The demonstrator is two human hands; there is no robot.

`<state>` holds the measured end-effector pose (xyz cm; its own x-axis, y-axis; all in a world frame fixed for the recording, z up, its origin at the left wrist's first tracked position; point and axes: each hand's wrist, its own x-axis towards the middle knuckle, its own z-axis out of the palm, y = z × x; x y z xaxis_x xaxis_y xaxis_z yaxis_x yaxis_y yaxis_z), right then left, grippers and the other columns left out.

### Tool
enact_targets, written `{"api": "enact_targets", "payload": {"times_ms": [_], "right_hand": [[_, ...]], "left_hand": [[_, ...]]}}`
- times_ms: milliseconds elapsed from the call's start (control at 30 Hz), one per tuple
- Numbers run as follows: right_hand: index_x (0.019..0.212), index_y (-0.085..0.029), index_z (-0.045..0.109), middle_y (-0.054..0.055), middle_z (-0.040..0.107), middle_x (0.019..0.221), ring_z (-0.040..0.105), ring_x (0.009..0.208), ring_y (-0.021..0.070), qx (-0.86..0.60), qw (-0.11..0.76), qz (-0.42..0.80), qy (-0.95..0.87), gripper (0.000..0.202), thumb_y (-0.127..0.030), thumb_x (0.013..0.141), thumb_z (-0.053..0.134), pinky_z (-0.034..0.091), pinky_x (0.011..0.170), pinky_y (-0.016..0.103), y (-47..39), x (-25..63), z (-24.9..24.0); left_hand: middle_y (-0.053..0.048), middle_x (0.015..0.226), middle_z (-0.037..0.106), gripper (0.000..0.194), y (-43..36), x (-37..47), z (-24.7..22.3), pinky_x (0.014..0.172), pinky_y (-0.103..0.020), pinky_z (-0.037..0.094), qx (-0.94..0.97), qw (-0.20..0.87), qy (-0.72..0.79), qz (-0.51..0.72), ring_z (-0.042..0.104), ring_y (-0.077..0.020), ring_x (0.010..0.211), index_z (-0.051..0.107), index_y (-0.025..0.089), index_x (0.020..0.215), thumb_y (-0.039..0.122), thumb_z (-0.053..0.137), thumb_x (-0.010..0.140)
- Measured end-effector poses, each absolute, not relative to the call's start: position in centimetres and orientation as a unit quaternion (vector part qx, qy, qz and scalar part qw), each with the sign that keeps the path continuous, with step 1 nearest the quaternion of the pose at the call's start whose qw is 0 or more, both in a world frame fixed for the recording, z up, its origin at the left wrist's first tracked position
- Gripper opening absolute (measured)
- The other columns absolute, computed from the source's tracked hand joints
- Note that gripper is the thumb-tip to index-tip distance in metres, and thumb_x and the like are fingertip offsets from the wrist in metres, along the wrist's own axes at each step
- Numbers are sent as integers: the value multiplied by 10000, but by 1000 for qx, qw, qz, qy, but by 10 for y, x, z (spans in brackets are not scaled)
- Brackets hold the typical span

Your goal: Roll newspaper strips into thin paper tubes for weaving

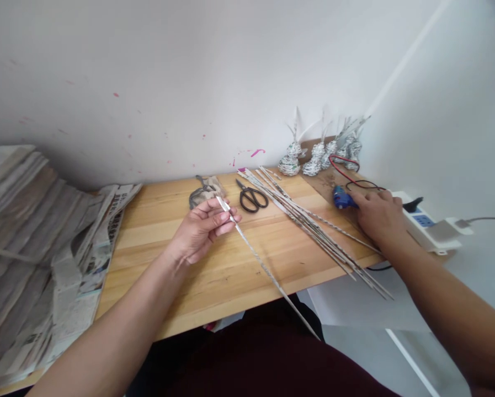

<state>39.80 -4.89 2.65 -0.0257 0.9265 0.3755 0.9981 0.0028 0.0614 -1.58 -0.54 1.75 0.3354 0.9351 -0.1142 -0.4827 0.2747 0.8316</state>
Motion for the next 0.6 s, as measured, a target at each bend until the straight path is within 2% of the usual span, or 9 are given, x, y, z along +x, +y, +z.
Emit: {"api": "enact_targets", "payload": {"times_ms": [100,300,367,400,467,500,533,600], "right_hand": [[1389,-186,522,233,663,1001,495,954,335,-674,-2,-177,-718,457,-224,970,342,286,703,427,-50,399,28],[1474,-167,408,244,621,1173,499,1105,374,-668,-46,-137,-730,538,-160,941,335,337,809,471,-67,388,41],[1447,-172,455,241,608,1216,482,1171,388,-680,-53,-133,-719,521,-184,932,377,346,852,496,-68,379,45],[1385,-169,533,239,615,1213,480,1185,399,-694,-52,-135,-706,477,-209,925,410,350,866,514,-67,373,47],[1209,-161,670,226,635,1205,479,1205,408,-697,-20,-144,-702,372,-261,922,456,357,904,547,-62,353,49],[1140,-142,700,216,652,1185,492,1204,389,-681,25,-148,-716,342,-277,923,473,360,944,538,-60,339,51],[1112,-109,707,205,680,1134,527,1178,355,-639,65,-121,-757,341,-296,924,493,365,991,506,-57,322,52],[1112,-145,712,142,707,1121,604,1097,288,-569,150,-10,-808,339,-349,927,514,407,1007,450,-52,284,56]], "left_hand": [[-44,870,738,280,-6,-16,18,697,-210,613,362,735,314,480,737,-180,822,688,157,909,102,820,668],[-43,857,735,277,-7,-15,18,685,-204,610,365,738,306,478,738,-184,830,683,153,915,89,811,678],[-43,853,735,271,-7,-14,18,670,-198,607,365,741,302,477,738,-184,825,680,150,910,85,807,680],[-43,852,735,267,-7,-14,18,666,-196,606,364,743,300,475,739,-182,822,678,148,908,82,805,682],[-46,859,736,260,-7,-13,17,675,-203,607,364,748,294,470,738,-182,827,674,144,912,80,796,692],[-48,863,736,257,-7,-13,17,683,-209,608,363,750,293,469,738,-182,828,672,142,916,81,792,697],[-49,864,736,258,-7,-13,17,691,-215,609,362,751,291,468,738,-182,830,669,141,920,81,789,700],[-48,870,736,267,-6,-14,17,697,-218,609,361,753,287,469,738,-182,835,665,142,932,81,786,702]]}}
